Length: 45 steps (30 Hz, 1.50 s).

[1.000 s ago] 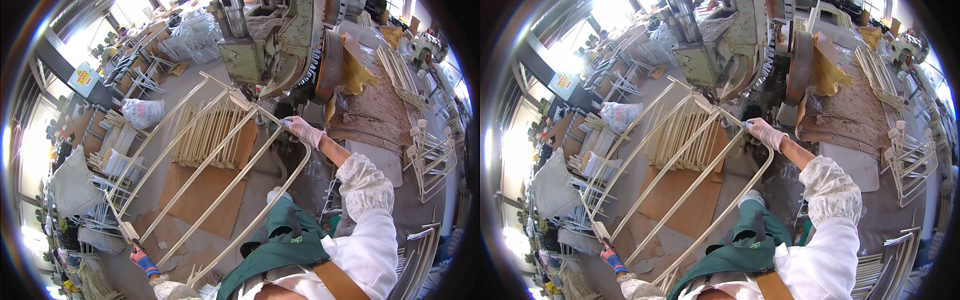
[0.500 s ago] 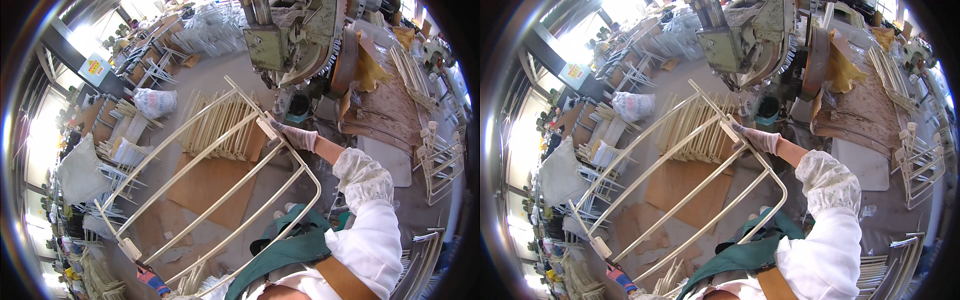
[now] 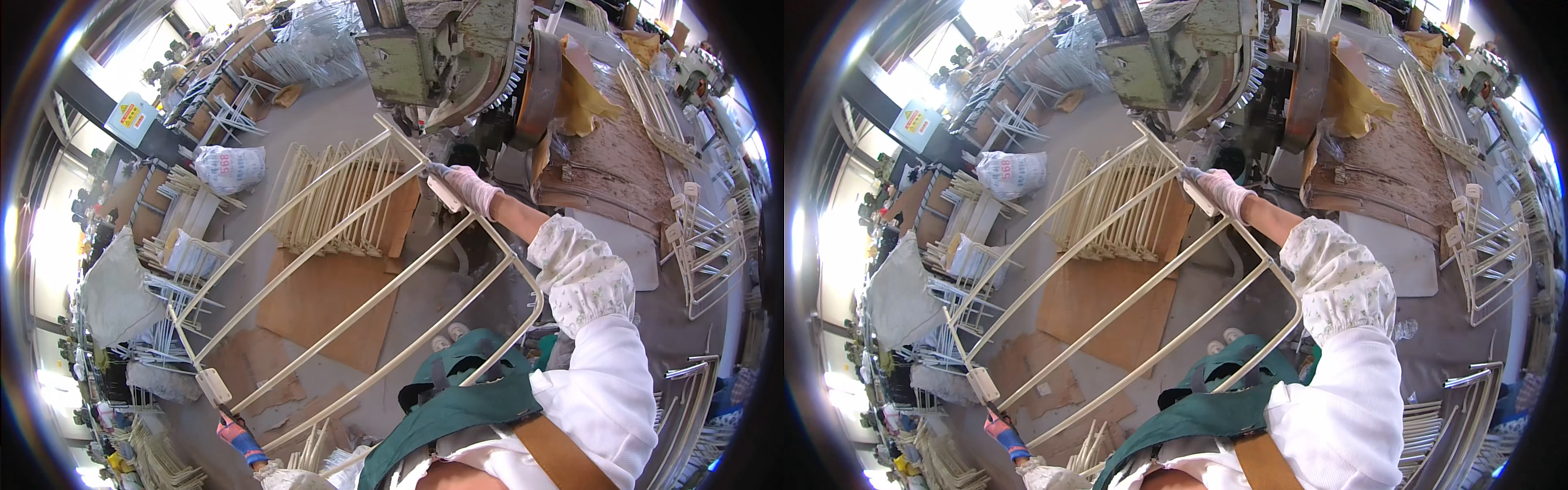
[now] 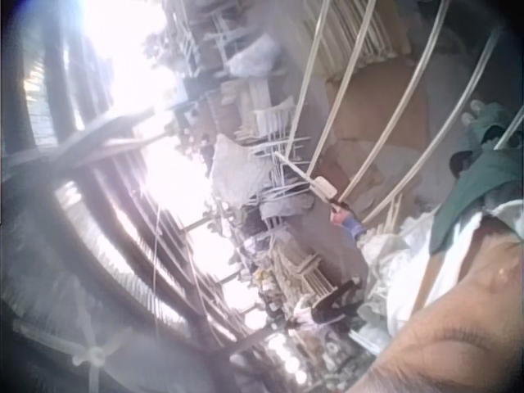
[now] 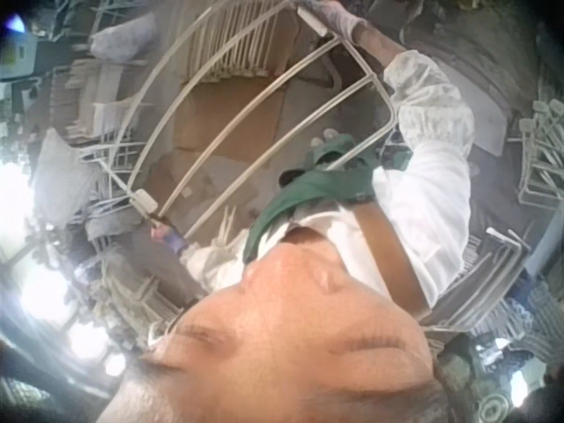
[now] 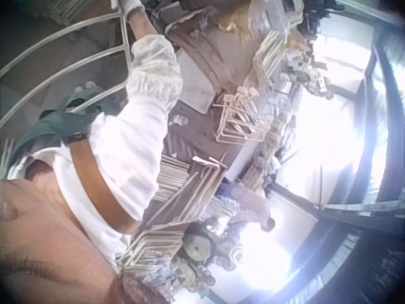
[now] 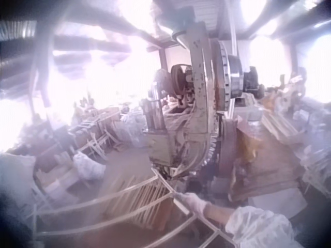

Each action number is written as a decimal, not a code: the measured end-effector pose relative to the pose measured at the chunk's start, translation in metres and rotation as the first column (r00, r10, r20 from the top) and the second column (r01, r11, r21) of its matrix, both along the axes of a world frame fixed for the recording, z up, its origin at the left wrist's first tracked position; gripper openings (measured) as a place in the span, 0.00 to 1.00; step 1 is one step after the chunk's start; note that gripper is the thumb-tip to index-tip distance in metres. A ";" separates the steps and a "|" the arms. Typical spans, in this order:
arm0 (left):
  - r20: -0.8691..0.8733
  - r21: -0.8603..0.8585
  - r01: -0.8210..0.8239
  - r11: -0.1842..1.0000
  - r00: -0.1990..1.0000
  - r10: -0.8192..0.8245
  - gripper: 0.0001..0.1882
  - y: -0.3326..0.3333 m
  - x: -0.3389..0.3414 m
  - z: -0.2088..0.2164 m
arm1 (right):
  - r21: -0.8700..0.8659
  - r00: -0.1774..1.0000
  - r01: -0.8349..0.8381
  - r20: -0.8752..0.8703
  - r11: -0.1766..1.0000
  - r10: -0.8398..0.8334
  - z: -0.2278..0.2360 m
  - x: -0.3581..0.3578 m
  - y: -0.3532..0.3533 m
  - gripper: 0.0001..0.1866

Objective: The person assembles light-colored metal chair frames by inserting crossbars into slots on the side rails and pressing them into place. They handle each frame individually, aligning and seating the bars, then stacking the completed frames on the floor.

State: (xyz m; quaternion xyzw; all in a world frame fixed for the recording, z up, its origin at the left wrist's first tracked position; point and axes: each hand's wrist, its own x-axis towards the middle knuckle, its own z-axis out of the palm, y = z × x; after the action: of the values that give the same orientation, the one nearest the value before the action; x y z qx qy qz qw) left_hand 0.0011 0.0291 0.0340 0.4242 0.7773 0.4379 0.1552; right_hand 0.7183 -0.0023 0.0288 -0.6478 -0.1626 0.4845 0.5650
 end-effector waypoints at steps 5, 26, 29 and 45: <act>0.033 0.013 -0.034 0.999 0.999 0.033 0.21 -0.001 0.008 -0.013 | 0.027 0.991 -0.031 0.132 0.999 0.027 0.022 0.012 -0.001 0.17; -0.353 -0.088 -0.059 0.994 0.935 0.024 0.24 -0.001 -0.014 -0.032 | 0.013 0.974 -0.175 0.150 0.984 0.171 -0.002 0.050 0.034 0.16; -0.306 -0.022 -0.022 1.000 0.952 0.014 0.25 -0.005 -0.046 -0.052 | 0.006 0.970 -0.211 0.128 0.978 0.208 0.011 0.037 0.035 0.16; -0.516 0.046 -0.036 0.998 0.855 0.055 0.27 -0.042 0.019 -0.013 | -0.311 0.818 -0.315 0.390 0.897 0.422 0.018 0.025 0.017 0.37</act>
State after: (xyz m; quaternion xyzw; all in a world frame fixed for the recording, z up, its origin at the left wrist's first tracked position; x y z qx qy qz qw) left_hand 0.0204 -0.0132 0.0206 0.5104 0.7925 0.3248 -0.0769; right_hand 0.7433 0.0147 0.0473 -0.7590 -0.3532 0.4384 0.3270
